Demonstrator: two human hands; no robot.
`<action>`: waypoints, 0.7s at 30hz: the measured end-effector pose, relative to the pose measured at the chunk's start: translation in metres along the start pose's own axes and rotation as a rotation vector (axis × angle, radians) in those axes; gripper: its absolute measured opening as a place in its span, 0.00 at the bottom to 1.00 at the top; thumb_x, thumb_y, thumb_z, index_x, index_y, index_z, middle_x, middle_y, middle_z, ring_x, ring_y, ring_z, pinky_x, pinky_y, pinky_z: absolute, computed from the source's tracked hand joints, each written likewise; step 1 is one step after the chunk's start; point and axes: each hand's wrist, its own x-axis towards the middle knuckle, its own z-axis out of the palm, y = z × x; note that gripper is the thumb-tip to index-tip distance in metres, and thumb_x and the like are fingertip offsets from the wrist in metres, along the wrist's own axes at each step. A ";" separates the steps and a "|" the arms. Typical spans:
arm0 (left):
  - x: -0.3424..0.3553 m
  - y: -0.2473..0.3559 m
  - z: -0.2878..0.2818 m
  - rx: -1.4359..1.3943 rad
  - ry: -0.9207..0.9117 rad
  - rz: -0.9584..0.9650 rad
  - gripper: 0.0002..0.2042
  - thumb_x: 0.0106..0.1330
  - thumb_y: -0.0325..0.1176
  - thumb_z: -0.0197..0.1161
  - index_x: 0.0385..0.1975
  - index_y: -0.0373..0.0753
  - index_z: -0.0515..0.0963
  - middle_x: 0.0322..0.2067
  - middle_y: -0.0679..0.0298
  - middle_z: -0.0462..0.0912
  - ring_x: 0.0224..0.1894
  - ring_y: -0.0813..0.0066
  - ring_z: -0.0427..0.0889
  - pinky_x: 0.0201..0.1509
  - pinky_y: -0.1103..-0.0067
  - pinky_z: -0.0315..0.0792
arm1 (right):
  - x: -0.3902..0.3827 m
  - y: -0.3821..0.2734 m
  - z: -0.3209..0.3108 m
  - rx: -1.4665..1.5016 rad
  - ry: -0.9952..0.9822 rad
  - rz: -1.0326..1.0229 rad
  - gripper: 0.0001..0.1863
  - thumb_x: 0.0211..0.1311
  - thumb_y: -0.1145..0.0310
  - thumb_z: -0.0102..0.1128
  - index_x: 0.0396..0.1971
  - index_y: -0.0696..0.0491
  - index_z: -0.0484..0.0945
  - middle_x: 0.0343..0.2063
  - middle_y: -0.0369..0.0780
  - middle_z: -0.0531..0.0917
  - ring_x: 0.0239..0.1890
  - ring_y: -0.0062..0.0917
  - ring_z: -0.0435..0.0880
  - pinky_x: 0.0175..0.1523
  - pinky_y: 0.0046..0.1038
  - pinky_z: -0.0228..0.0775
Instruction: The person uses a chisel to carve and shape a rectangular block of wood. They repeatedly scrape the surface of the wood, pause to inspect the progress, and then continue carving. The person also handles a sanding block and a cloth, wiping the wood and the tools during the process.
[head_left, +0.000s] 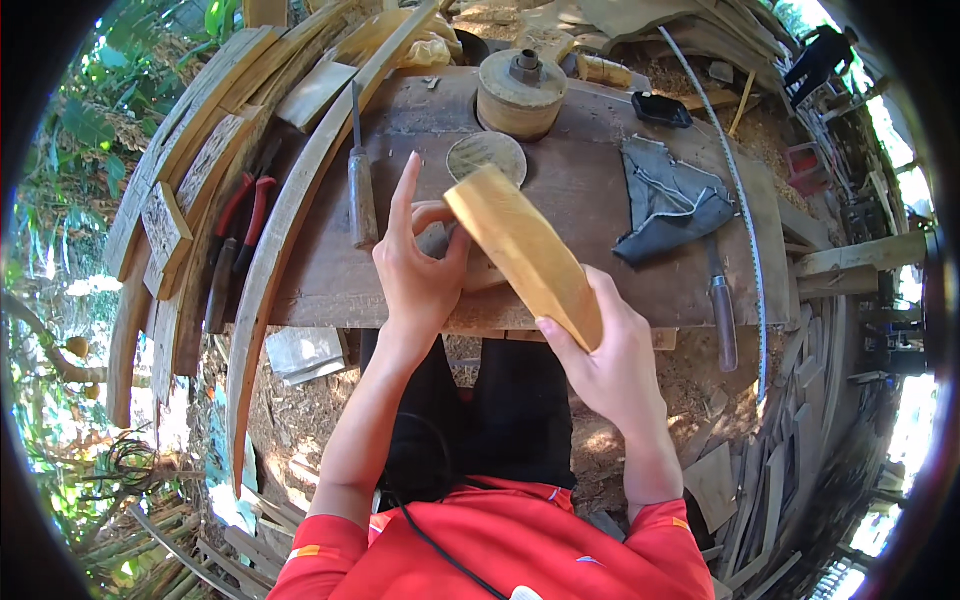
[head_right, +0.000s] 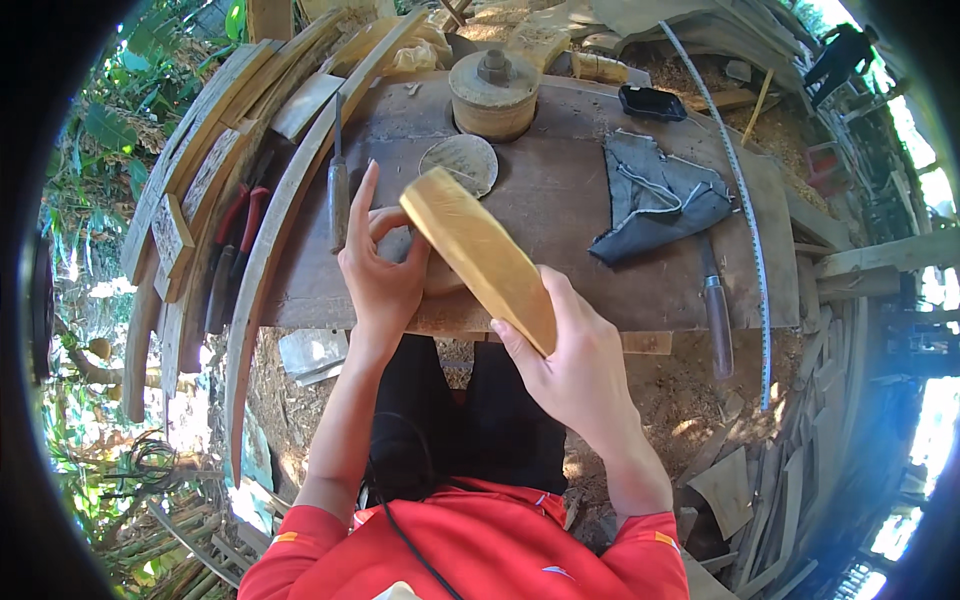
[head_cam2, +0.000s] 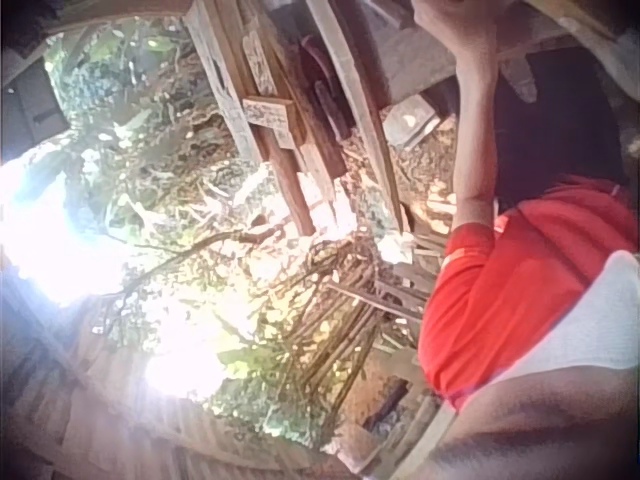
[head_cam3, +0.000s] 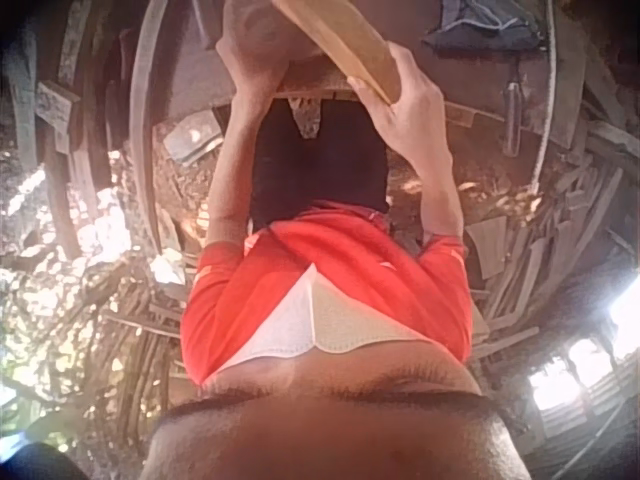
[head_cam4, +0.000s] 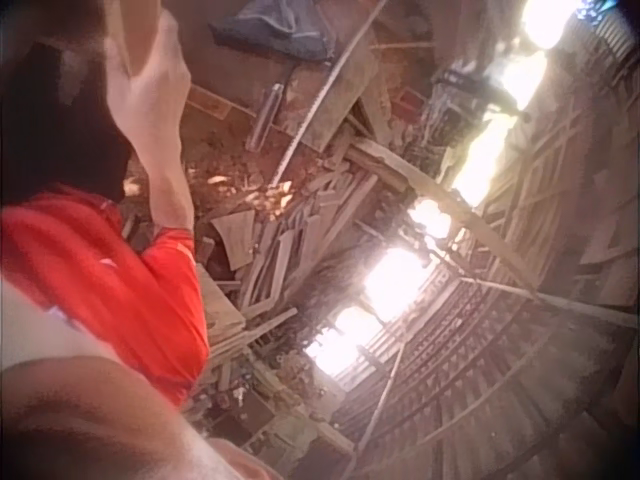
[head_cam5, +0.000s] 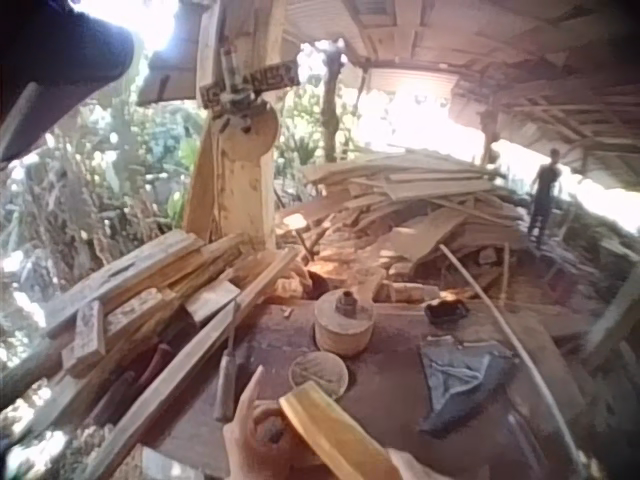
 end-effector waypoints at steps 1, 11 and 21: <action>0.000 -0.001 0.000 0.023 0.009 0.053 0.44 0.57 0.19 0.74 0.77 0.40 0.63 0.35 0.60 0.91 0.43 0.61 0.91 0.51 0.70 0.81 | 0.001 0.001 -0.003 -0.016 -0.073 0.015 0.31 0.63 0.65 0.77 0.59 0.62 0.73 0.45 0.53 0.85 0.45 0.50 0.88 0.50 0.41 0.80; 0.003 0.000 -0.001 0.013 -0.014 0.092 0.28 0.60 0.19 0.73 0.63 0.38 0.79 0.38 0.58 0.91 0.43 0.61 0.90 0.50 0.71 0.81 | -0.004 0.026 0.015 0.451 0.078 0.141 0.25 0.72 0.64 0.69 0.61 0.60 0.72 0.43 0.47 0.87 0.42 0.32 0.89 0.46 0.33 0.81; 0.006 -0.008 -0.004 -0.220 -0.053 -0.070 0.07 0.68 0.19 0.71 0.43 0.31 0.87 0.36 0.64 0.89 0.42 0.82 0.84 0.49 0.83 0.76 | 0.010 0.053 0.023 0.913 0.078 0.438 0.28 0.76 0.58 0.66 0.64 0.61 0.69 0.41 0.47 0.89 0.38 0.26 0.90 0.45 0.29 0.83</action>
